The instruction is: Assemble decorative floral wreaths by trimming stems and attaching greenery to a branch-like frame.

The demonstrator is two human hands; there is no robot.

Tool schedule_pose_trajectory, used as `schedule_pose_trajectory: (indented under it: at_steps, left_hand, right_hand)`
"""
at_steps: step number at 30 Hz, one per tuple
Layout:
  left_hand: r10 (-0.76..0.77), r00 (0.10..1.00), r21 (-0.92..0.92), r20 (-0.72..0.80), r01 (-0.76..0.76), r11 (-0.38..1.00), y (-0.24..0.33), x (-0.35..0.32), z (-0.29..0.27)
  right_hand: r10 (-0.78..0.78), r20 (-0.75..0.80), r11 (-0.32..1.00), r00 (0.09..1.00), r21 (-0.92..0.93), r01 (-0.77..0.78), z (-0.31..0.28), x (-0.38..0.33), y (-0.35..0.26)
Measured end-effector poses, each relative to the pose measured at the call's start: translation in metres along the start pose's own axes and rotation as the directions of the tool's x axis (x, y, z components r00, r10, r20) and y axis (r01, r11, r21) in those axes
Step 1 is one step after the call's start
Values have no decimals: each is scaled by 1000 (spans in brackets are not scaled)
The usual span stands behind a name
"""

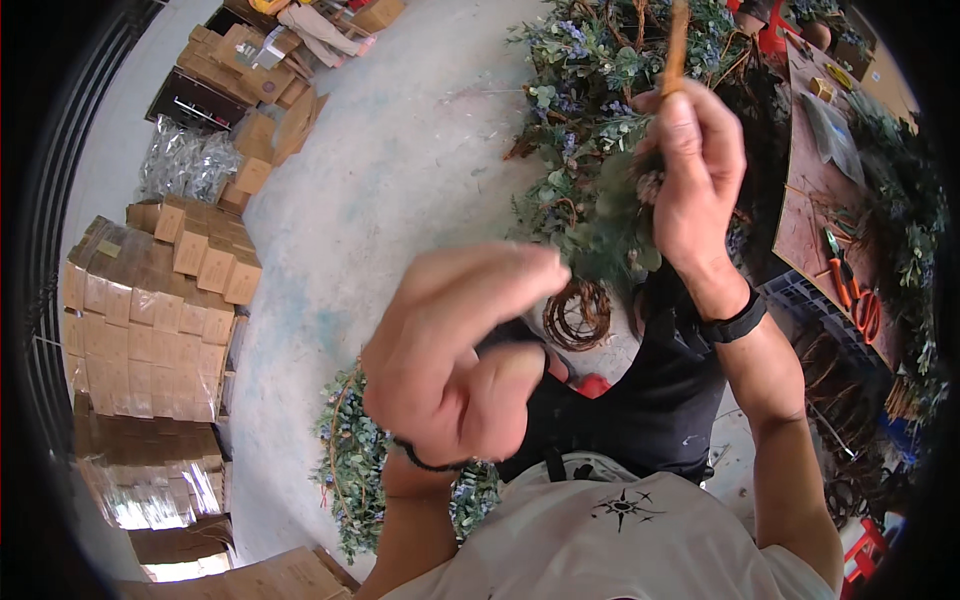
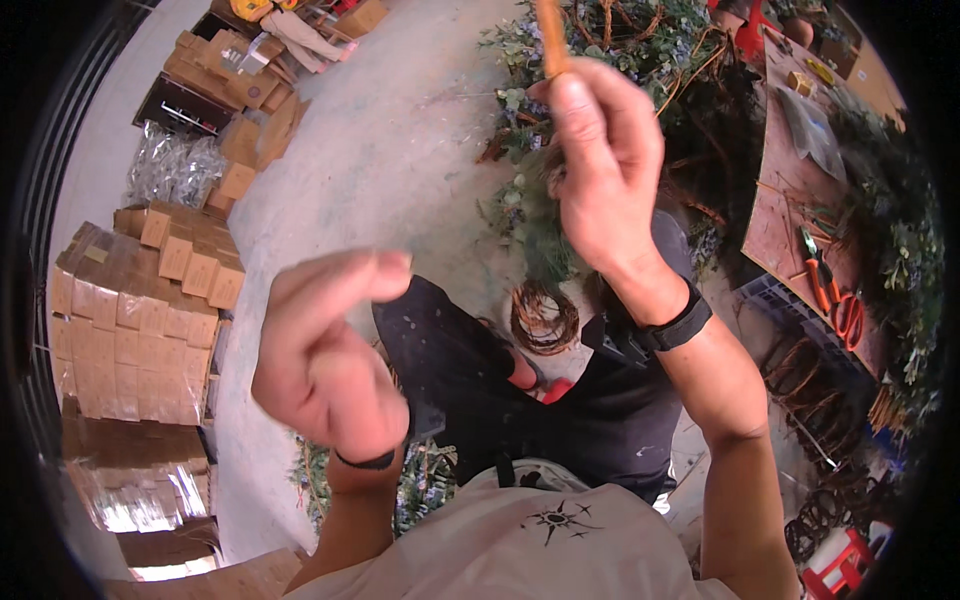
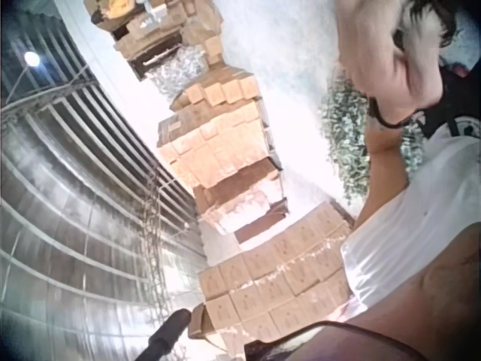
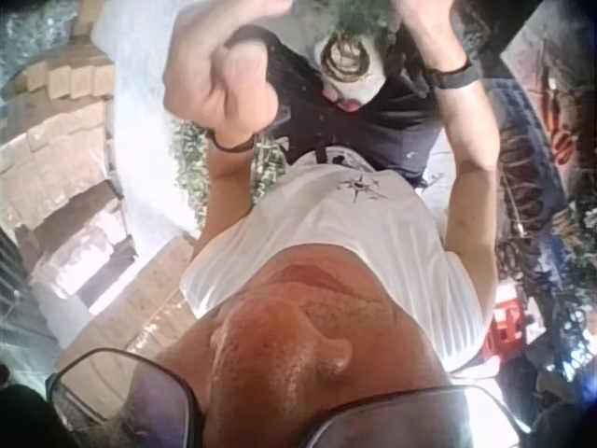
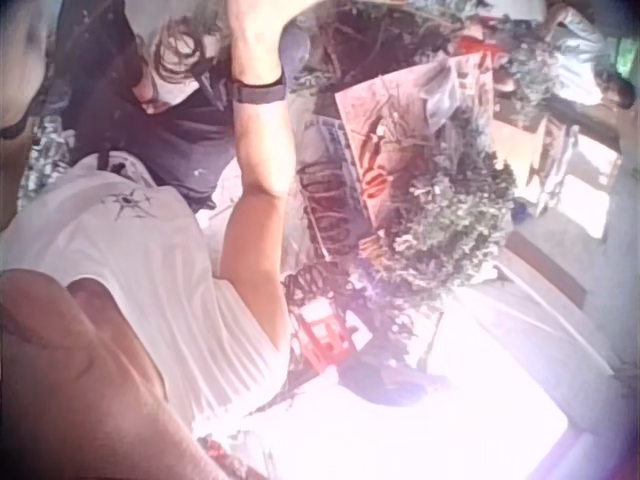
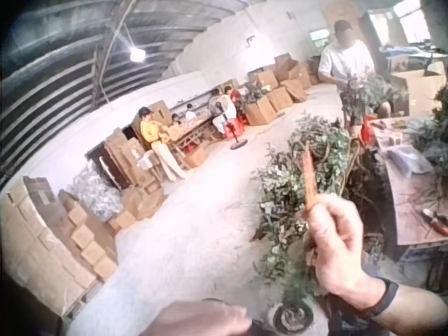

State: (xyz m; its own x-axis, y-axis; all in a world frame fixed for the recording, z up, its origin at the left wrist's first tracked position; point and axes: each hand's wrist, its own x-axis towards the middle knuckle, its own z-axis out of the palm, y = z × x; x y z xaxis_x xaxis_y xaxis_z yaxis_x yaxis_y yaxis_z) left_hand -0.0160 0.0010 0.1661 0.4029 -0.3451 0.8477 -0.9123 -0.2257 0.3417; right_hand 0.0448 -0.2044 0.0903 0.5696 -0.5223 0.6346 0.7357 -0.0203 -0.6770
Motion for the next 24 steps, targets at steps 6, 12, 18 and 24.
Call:
schedule_pose_trajectory:
  at_steps: [6,12,18,24]
  left_hand:
    - [84,950,-33,-300,-98,995,50,-13,-28]
    - [-15,927,-290,-376,-102,952,72,3,-62]
    - [-129,967,-252,-219,72,965,65,-15,-110]
    - [-184,929,-139,-322,146,979,45,-19,-115]
  right_hand:
    - [-192,-252,981,949,-27,192,-19,20,-27]
    - [-175,-278,968,944,-226,112,-28,-4,-102]
    - [-303,-159,847,940,-497,189,-37,-24,-113]
    - [-410,-83,680,908,-692,243,-116,-44,-146]
